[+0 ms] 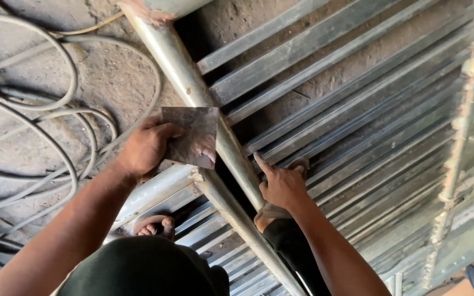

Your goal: Applying metal filler or putty to the joints of a metal gate using a hand spreader to prepare the surface for finishing.

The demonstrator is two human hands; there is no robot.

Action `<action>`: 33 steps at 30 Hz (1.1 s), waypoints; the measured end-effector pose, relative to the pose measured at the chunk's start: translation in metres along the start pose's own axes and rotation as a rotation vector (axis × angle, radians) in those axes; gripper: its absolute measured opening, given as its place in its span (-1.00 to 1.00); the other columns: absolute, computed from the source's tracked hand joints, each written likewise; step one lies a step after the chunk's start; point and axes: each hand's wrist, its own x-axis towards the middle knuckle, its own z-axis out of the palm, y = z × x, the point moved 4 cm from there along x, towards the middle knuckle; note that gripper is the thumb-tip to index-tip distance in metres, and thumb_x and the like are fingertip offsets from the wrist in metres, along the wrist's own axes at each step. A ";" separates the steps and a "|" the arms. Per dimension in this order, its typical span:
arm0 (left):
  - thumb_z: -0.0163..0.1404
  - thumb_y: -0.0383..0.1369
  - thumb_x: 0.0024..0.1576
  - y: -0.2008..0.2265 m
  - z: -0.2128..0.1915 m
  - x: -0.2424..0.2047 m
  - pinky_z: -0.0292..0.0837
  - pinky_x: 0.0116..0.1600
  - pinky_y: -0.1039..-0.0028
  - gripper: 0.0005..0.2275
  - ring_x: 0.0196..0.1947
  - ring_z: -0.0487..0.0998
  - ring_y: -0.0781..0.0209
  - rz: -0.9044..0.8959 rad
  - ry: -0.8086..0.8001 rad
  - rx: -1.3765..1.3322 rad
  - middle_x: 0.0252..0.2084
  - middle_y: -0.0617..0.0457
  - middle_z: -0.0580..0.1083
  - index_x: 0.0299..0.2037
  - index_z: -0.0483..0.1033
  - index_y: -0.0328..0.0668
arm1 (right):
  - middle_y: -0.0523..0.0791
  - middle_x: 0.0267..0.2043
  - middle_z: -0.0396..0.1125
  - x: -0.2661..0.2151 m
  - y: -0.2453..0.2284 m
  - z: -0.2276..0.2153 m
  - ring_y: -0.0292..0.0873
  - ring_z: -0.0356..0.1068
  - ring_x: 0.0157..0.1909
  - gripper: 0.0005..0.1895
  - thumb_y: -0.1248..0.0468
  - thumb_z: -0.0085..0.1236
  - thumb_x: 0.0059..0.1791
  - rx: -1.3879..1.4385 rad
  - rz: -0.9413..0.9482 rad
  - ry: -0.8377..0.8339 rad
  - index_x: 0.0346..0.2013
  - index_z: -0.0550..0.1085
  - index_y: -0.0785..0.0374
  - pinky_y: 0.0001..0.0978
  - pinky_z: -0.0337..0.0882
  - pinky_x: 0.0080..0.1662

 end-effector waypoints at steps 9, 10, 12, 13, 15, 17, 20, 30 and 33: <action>0.05 -0.30 0.02 -0.007 -0.003 -0.001 0.44 0.12 0.22 -0.74 -0.12 0.57 -0.07 0.054 -0.033 -0.004 -0.23 -0.25 0.58 -0.20 0.69 -0.30 | 0.02 -0.37 0.50 -0.019 0.003 0.004 0.10 0.54 -0.35 -0.13 0.18 -0.06 -0.04 -0.033 -0.026 -0.242 0.55 -0.06 -0.26 0.03 0.48 -0.26; 0.05 -0.29 0.02 -0.015 -0.004 0.004 0.44 0.12 0.22 -0.74 -0.11 0.58 -0.04 0.053 -0.039 0.015 -0.22 -0.22 0.59 -0.20 0.70 -0.26 | 0.00 -0.33 0.51 -0.020 -0.006 -0.020 0.08 0.56 -0.31 -0.18 0.17 -0.06 -0.05 0.058 -0.030 -0.136 0.52 0.05 -0.28 -0.04 0.50 -0.24; 0.05 -0.27 0.03 -0.026 -0.007 0.022 0.44 0.13 0.21 -0.74 -0.10 0.59 -0.02 0.070 -0.030 0.021 -0.21 -0.19 0.60 -0.20 0.72 -0.21 | -0.01 -0.29 0.51 -0.019 -0.017 -0.052 0.05 0.57 -0.27 -0.23 0.16 -0.07 -0.05 0.130 -0.046 -0.014 0.49 0.16 -0.29 -0.10 0.53 -0.22; 0.06 -0.31 0.01 -0.034 -0.007 0.031 0.48 0.07 0.24 -0.72 -0.14 0.59 -0.01 0.064 -0.045 -0.077 -0.24 -0.19 0.59 -0.16 0.69 -0.26 | -0.05 -0.38 0.46 -0.021 -0.027 -0.060 0.04 0.52 -0.38 -0.24 0.15 -0.04 -0.09 0.229 -0.149 0.127 0.46 0.23 -0.22 -0.12 0.50 -0.31; 0.08 -0.35 -0.01 -0.043 -0.010 0.038 0.53 0.01 0.26 -0.70 -0.18 0.59 0.01 0.061 -0.058 -0.173 -0.27 -0.18 0.58 -0.12 0.67 -0.30 | -0.08 -0.47 0.41 -0.026 -0.045 -0.076 0.03 0.47 -0.49 -0.24 0.14 -0.01 -0.13 0.329 -0.254 0.270 0.43 0.31 -0.14 -0.15 0.48 -0.40; 0.07 -0.35 -0.01 -0.041 -0.013 0.036 0.51 0.03 0.26 -0.71 -0.16 0.59 0.01 0.068 -0.066 -0.164 -0.25 -0.19 0.59 -0.12 0.68 -0.30 | -0.13 -0.48 0.40 -0.030 -0.066 -0.097 0.00 0.48 -0.48 -0.18 0.15 0.00 -0.17 0.341 -0.390 0.324 0.45 0.26 -0.17 -0.10 0.52 -0.42; 0.06 -0.36 -0.01 -0.040 -0.011 0.028 0.49 0.06 0.27 -0.71 -0.14 0.59 0.01 0.064 -0.085 -0.157 -0.22 -0.19 0.60 -0.12 0.68 -0.30 | -0.01 -0.33 0.46 -0.027 -0.079 -0.112 0.19 0.51 -0.33 -0.20 0.15 0.05 -0.16 0.353 -0.500 0.353 0.43 0.29 -0.16 0.08 0.53 -0.32; 0.01 -0.43 0.00 -0.006 -0.005 -0.023 0.38 0.24 0.24 -0.69 0.00 0.55 -0.04 0.156 -0.075 -0.188 -0.12 -0.34 0.62 -0.12 0.69 -0.44 | -0.14 -0.49 0.47 -0.017 -0.052 -0.060 -0.04 0.55 -0.46 -0.31 0.20 0.09 -0.21 0.543 -0.541 0.359 0.26 0.48 -0.08 -0.16 0.57 -0.41; 0.02 -0.42 0.00 -0.007 -0.013 -0.016 0.33 0.08 0.26 -0.73 -0.12 0.50 0.00 0.134 -0.034 -0.253 -0.21 -0.28 0.55 -0.16 0.66 -0.41 | -0.13 -0.55 0.46 -0.013 -0.027 -0.037 -0.13 0.51 -0.53 -0.36 0.28 0.09 -0.17 0.870 -0.487 0.309 0.25 0.51 0.04 -0.22 0.51 -0.46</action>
